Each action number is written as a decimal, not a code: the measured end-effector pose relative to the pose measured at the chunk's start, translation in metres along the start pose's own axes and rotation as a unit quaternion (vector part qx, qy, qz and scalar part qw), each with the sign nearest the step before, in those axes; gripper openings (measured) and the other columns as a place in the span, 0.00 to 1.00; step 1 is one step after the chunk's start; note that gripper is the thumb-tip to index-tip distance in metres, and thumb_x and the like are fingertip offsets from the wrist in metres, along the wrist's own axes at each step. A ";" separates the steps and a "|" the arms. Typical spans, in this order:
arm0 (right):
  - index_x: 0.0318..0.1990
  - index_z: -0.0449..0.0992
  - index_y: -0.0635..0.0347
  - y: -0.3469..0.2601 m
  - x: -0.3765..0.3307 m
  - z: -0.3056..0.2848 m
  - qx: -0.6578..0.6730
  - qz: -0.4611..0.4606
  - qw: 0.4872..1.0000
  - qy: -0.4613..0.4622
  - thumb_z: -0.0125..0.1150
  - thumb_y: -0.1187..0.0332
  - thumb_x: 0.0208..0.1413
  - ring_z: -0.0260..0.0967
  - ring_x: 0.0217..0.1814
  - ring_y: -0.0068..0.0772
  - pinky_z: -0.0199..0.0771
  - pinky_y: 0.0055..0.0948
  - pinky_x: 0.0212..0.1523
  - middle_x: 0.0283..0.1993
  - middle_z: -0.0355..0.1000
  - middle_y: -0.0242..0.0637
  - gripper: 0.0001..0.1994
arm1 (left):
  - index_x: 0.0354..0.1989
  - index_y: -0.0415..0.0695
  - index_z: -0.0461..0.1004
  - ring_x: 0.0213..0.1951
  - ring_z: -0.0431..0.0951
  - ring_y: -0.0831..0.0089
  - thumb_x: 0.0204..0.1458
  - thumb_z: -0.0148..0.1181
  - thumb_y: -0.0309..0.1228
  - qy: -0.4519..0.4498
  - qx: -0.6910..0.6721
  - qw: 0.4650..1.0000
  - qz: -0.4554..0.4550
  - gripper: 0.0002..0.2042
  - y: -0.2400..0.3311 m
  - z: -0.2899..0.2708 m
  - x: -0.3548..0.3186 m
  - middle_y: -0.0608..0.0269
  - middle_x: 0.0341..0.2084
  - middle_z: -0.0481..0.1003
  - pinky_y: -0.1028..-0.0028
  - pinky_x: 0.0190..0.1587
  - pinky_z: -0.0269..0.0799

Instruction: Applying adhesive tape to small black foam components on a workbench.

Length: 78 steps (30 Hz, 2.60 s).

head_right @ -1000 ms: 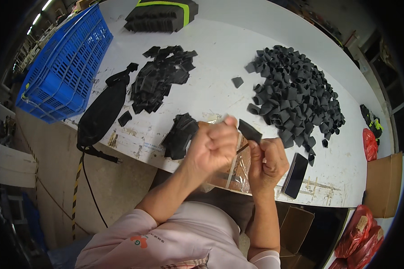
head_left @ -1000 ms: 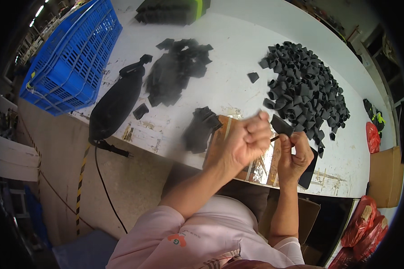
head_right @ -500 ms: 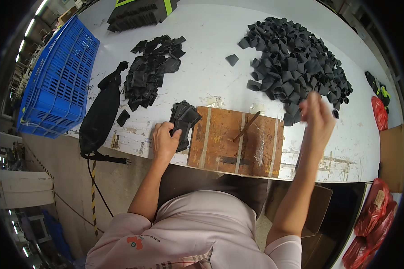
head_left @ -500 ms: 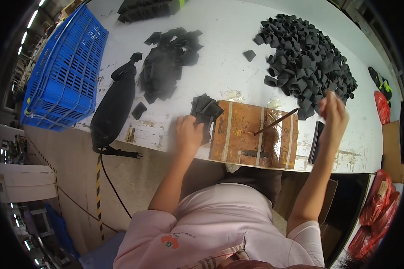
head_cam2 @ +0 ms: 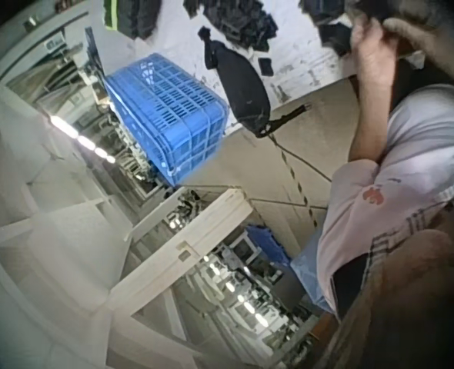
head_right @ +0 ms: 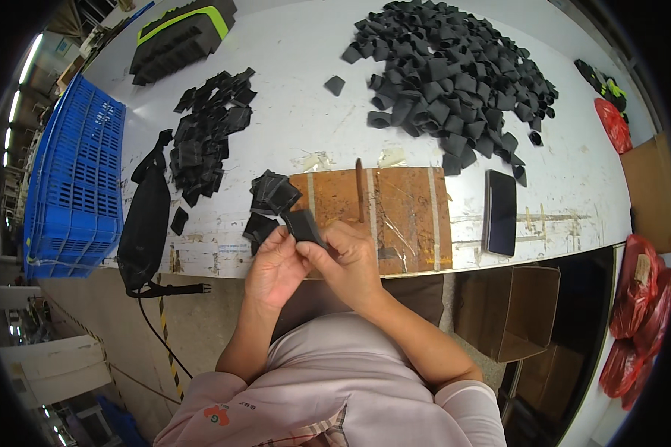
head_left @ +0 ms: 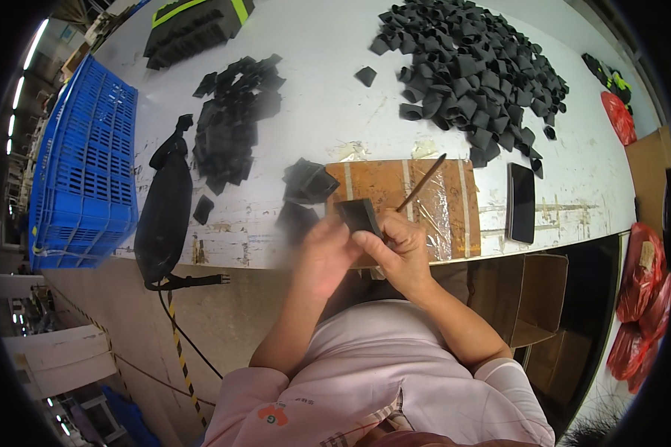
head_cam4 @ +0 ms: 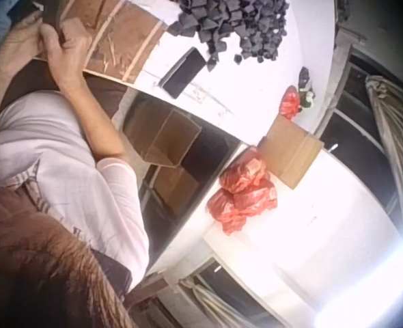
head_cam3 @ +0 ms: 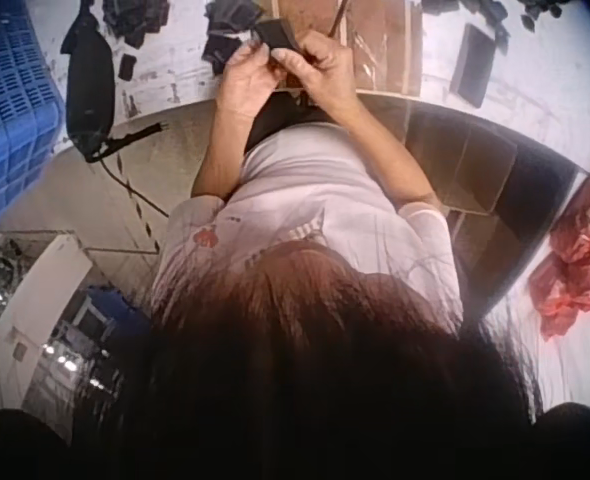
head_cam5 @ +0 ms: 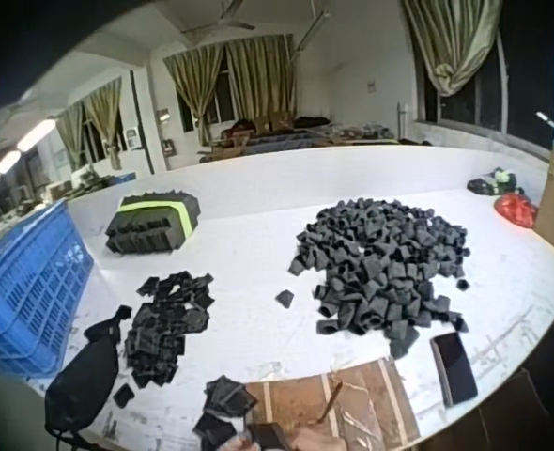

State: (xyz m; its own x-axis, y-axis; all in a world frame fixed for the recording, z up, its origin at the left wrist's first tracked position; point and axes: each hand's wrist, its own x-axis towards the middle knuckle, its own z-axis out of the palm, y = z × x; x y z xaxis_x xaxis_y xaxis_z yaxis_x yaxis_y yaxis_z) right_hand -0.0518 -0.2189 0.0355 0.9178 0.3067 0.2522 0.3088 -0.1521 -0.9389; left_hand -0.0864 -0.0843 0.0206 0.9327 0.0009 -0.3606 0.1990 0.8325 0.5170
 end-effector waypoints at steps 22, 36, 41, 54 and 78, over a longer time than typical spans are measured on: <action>0.21 0.68 0.62 -0.013 -0.013 -0.010 -0.281 -0.141 0.949 0.008 0.63 0.71 0.36 0.64 0.23 0.36 0.65 0.31 0.20 0.22 0.62 0.38 0.08 | 0.27 0.36 0.70 0.23 0.67 0.85 0.46 0.55 0.22 0.071 0.368 0.918 0.130 0.03 -0.002 0.025 -0.013 0.69 0.20 0.70 0.84 0.25 0.62; 0.29 0.70 0.65 0.005 -0.009 -0.003 -0.309 -0.180 0.931 0.072 0.59 0.79 0.36 0.63 0.25 0.41 0.64 0.35 0.21 0.23 0.60 0.40 0.09 | 0.31 0.37 0.67 0.13 0.61 0.87 0.46 0.51 0.16 0.161 0.369 0.887 0.228 0.05 -0.024 0.034 -0.005 0.66 0.19 0.69 0.86 0.12 0.55; 0.27 0.71 0.68 0.001 -0.006 -0.012 -0.114 -0.033 0.988 0.104 0.56 0.80 0.39 0.62 0.18 0.30 0.63 0.26 0.20 0.21 0.64 0.37 0.05 | 0.33 0.37 0.65 0.10 0.53 0.88 0.42 0.48 0.14 -0.010 0.042 0.999 0.008 0.09 -0.005 0.030 -0.002 0.64 0.25 0.69 0.85 0.12 0.48; 0.25 0.67 0.57 0.002 -0.004 -0.028 0.519 0.268 0.808 -0.080 0.54 0.69 0.51 0.50 0.18 0.13 0.49 0.13 0.19 0.20 0.58 0.21 0.06 | 0.35 0.35 0.67 0.21 0.68 0.86 0.40 0.48 0.09 0.044 0.555 0.667 0.495 0.12 -0.029 0.038 0.001 0.59 0.29 0.72 0.86 0.19 0.61; 0.23 0.67 0.56 -0.032 0.071 -0.080 0.344 0.163 0.916 -0.129 0.55 0.58 0.52 0.50 0.20 0.13 0.50 0.13 0.19 0.20 0.61 0.23 0.14 | 0.41 0.40 0.64 0.08 0.56 0.87 0.49 0.41 0.18 -0.213 -0.101 0.966 -0.110 0.11 0.027 0.093 0.039 0.60 0.25 0.73 0.86 0.11 0.48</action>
State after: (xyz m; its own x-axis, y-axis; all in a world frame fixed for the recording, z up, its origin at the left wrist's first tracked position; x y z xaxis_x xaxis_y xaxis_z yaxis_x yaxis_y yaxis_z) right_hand 0.0232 -0.2680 0.1020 0.8163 0.5755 -0.0488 -0.2837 0.3258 -0.9019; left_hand -0.0164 -0.1137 0.0924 0.9221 -0.3805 -0.0700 0.3838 0.8774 0.2877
